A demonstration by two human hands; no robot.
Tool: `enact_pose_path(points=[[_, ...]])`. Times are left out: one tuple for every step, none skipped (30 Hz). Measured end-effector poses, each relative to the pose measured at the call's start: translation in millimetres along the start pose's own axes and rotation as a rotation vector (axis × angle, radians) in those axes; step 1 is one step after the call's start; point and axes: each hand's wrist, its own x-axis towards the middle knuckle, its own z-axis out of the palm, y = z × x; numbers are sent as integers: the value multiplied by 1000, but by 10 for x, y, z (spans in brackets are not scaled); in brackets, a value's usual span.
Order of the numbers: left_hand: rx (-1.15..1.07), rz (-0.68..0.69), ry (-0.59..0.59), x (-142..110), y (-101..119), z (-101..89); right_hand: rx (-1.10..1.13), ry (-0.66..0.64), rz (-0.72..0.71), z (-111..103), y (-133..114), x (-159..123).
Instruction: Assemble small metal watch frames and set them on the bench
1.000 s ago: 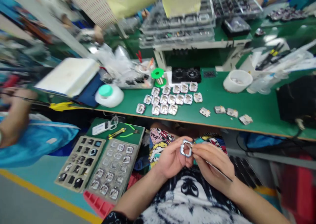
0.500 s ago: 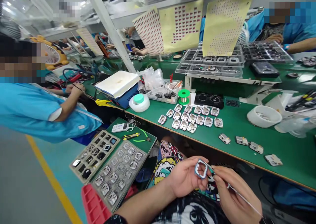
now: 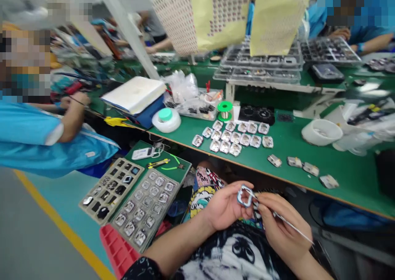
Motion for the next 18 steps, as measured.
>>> enact_pose_path(points=[[1, 2, 17, -32, 13, 23, 9, -2, -5, 6, -26, 7], [11, 1, 28, -58, 27, 43, 22, 3, -15, 13, -48, 15], [17, 3, 43, -77, 42, 58, 37, 8, -14, 22, -66, 26], [20, 2, 56, -88, 56, 67, 59, 14, -13, 32, -81, 39], [20, -2, 69, -95, 67, 73, 77, 15, -8, 43, -94, 55], [18, -7, 82, -100, 74, 76, 89, 14, -2, 52, -106, 72], [17, -14, 91, -104, 77, 76, 97, 13, 1, 60, -119, 89], [16, -22, 100, -109, 75, 76, 101, 13, 3, 65, -133, 104], [17, -29, 107, -113, 71, 74, 104, 15, 4, 67, -146, 116], [19, -34, 112, -116, 66, 70, 110, 17, 3, 69, -157, 125], [22, -39, 118, -117, 60, 66, 119, 20, -1, 69, -165, 131], [25, -41, 122, -116, 55, 61, 130, 20, -8, 69, -168, 135], [28, -40, 123, -113, 51, 56, 140, 16, -14, 69, -169, 139], [31, -36, 122, -110, 48, 51, 148, 9, -22, 69, -167, 143], [33, -32, 119, -107, 45, 45, 154, 0, -31, 70, -163, 147], [34, -27, 116, -105, 42, 40, 160, -10, -40, 72, -159, 152], [34, -23, 110, -104, 39, 35, 164, -19, -46, 74, -155, 157], [33, -22, 102, -104, 37, 31, 167, -28, -48, 76, -151, 161]])
